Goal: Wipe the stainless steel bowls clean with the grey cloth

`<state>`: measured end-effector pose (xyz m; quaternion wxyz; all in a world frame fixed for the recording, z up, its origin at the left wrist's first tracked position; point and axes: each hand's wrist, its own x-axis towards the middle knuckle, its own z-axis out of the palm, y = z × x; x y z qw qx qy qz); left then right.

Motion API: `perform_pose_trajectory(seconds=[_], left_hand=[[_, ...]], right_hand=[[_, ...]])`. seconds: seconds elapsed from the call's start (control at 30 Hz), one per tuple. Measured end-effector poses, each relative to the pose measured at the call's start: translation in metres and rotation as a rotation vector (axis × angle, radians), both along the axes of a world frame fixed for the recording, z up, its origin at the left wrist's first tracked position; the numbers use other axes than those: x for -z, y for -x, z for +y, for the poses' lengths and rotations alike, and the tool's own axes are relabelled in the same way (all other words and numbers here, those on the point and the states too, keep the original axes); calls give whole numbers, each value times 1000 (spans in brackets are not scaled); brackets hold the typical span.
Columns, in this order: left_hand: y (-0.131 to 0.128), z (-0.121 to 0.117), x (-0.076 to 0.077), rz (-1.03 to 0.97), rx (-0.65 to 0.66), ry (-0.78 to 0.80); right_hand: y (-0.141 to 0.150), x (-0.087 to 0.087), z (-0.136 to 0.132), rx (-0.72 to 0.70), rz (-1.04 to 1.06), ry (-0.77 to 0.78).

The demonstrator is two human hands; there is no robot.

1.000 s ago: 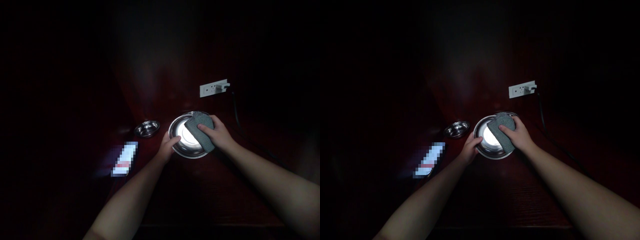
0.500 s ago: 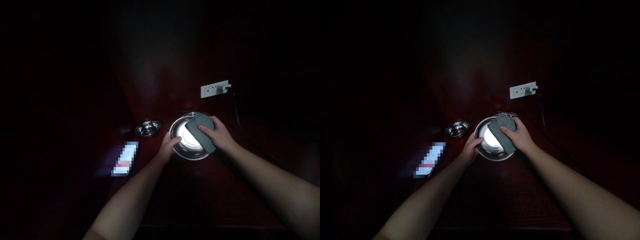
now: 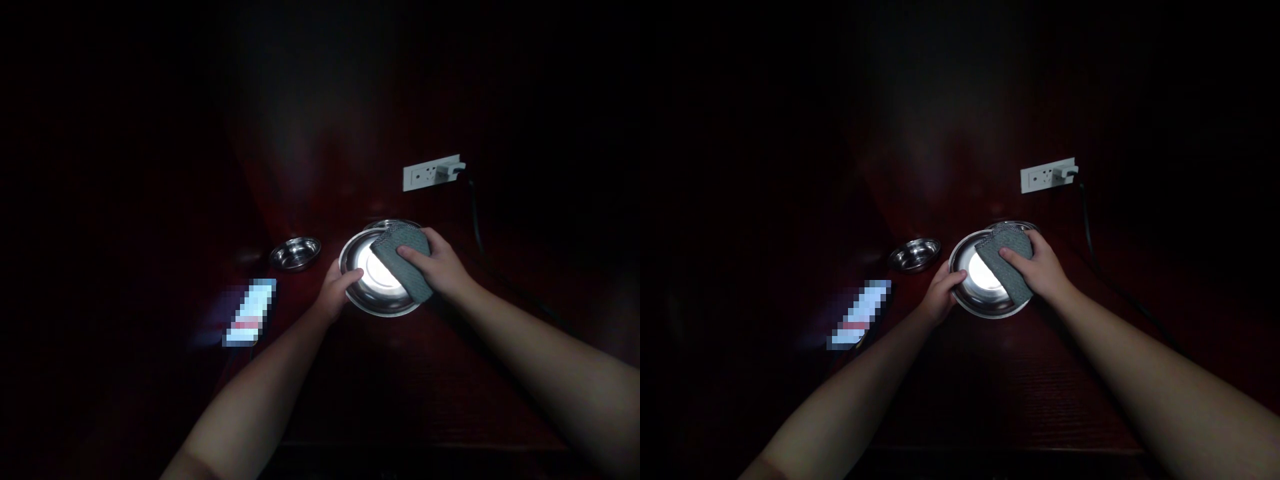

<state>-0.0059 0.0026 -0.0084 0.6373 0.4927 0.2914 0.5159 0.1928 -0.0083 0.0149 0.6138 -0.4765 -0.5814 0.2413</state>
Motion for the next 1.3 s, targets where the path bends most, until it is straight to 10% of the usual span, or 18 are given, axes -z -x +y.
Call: perform_pose_trajectory(seconds=[1.3], left_hand=[[0,2,-2,8,-10,-23]], right_hand=[[-2,-2,-1,-38,-49,24]])
